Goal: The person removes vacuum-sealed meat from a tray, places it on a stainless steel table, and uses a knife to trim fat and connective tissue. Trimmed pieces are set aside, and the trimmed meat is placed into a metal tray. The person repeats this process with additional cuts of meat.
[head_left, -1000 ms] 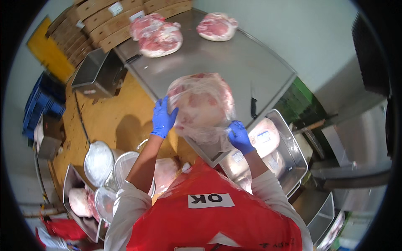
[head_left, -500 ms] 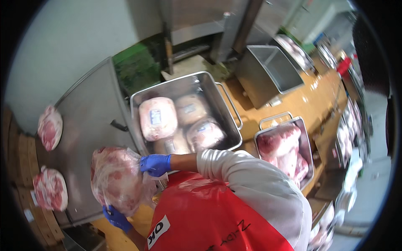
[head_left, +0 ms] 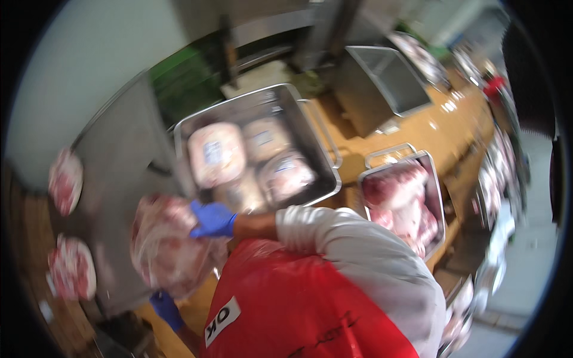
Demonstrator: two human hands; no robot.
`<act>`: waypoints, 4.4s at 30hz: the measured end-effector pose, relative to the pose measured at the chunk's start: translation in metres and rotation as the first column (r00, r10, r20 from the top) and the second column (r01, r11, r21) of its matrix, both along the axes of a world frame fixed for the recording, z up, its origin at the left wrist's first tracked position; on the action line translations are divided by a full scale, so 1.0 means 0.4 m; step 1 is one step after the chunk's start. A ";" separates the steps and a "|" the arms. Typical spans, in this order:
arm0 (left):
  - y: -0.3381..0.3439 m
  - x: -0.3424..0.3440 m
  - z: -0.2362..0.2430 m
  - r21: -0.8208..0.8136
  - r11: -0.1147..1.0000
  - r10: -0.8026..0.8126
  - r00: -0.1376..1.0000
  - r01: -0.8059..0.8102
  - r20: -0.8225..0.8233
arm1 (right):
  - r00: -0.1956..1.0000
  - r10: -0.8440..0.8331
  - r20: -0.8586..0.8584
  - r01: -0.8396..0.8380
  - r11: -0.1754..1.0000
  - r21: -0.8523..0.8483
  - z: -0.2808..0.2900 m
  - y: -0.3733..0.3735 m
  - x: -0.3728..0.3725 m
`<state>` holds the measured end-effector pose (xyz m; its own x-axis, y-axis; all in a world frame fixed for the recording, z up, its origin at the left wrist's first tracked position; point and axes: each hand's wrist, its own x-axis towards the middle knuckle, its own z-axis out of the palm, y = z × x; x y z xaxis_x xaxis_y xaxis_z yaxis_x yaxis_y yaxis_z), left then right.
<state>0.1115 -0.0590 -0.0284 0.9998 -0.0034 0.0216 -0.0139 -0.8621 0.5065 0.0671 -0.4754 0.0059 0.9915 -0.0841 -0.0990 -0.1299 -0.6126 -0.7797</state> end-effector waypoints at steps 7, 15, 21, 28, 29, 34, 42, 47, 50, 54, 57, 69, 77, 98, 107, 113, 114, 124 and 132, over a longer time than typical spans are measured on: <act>-0.095 -0.063 0.086 -0.169 0.965 0.132 0.930 -0.200 -0.344 | 0.934 0.343 0.104 -0.329 0.935 -0.130 0.012 0.013 0.068; -0.128 -0.122 0.155 -0.197 0.956 0.203 0.975 -0.218 -0.094 | 0.998 -0.015 0.065 0.015 1.000 0.008 0.000 -0.056 0.067; -0.155 -0.095 0.209 -0.190 0.952 0.245 0.969 -0.242 -0.004 | 0.922 0.292 0.255 -0.240 0.946 -0.218 0.032 0.006 0.088; -0.146 -0.077 0.189 -0.063 0.979 0.193 0.980 -0.195 -0.036 | 0.793 0.498 0.351 -0.282 0.811 -0.513 0.037 0.042 0.177; -0.141 -0.084 0.183 -0.064 0.976 0.208 0.978 -0.209 -0.027 | 0.805 0.438 0.399 -0.244 0.859 -0.451 0.046 0.028 0.187; -0.145 -0.128 0.155 -0.078 0.979 0.198 0.969 -0.188 0.145 | 0.858 0.342 0.383 -0.221 0.919 -0.326 0.049 0.043 0.216; -0.245 0.035 0.137 0.216 0.976 -0.089 0.915 0.002 0.393 | 0.623 0.375 0.687 -0.203 0.925 -0.320 0.055 0.197 0.343; -0.179 0.112 0.085 0.228 0.972 -0.034 0.921 -0.060 0.388 | 0.772 0.257 0.581 -0.211 0.966 -0.147 0.119 0.172 0.366; -0.156 0.122 0.101 0.003 0.974 0.192 0.827 -0.228 0.528 | 0.739 0.109 0.665 -0.046 0.993 -0.113 0.093 0.091 0.388; 0.137 0.068 -0.002 -0.534 0.693 0.692 0.655 -0.484 0.304 | 0.735 -0.218 0.642 0.160 0.976 0.149 -0.008 -0.176 0.485; 0.353 -0.098 -0.206 -0.584 0.389 0.804 0.572 -0.712 -0.162 | 0.738 -0.340 0.583 0.386 0.921 0.048 -0.084 -0.351 0.468; -0.046 -0.235 -0.096 -0.840 -0.055 -0.271 0.818 -0.540 -0.508 | 0.973 0.170 0.157 -0.205 0.949 0.239 -0.066 -0.155 0.281; -0.027 -0.262 -0.027 -0.757 0.283 -0.119 0.761 -0.589 -0.637 | 0.762 0.324 0.560 -0.160 0.933 -0.323 -0.039 -0.010 0.300; -0.108 -0.291 -0.288 -0.847 -0.080 -0.463 0.772 -0.526 -0.436 | 0.838 0.168 0.519 -0.052 0.972 -0.231 -0.069 -0.054 0.272; -0.142 -0.298 -0.357 -0.554 0.801 -0.450 0.840 0.229 -0.304 | 0.953 0.087 -0.290 0.168 0.644 0.746 -0.385 -0.107 0.285; -0.197 -0.282 -0.343 -0.829 0.217 -0.113 0.830 -0.516 -0.546 | 0.922 0.359 -0.145 -0.154 0.683 0.714 -0.333 -0.028 0.155; -0.198 -0.285 -0.359 -0.845 0.099 -0.111 0.838 -0.526 -0.534 | 0.906 0.270 -0.327 0.133 0.551 0.824 -0.390 -0.075 0.145; -0.123 -0.313 -0.385 -0.491 0.843 -0.122 0.811 -0.219 -0.572 | 0.867 0.117 -0.485 0.170 0.845 0.507 -0.308 -0.292 0.078; -0.131 -0.344 -0.242 -0.766 -0.088 -0.176 0.766 -0.637 -0.618 | 0.728 0.137 -0.672 0.419 0.687 0.594 -0.166 -0.205 0.051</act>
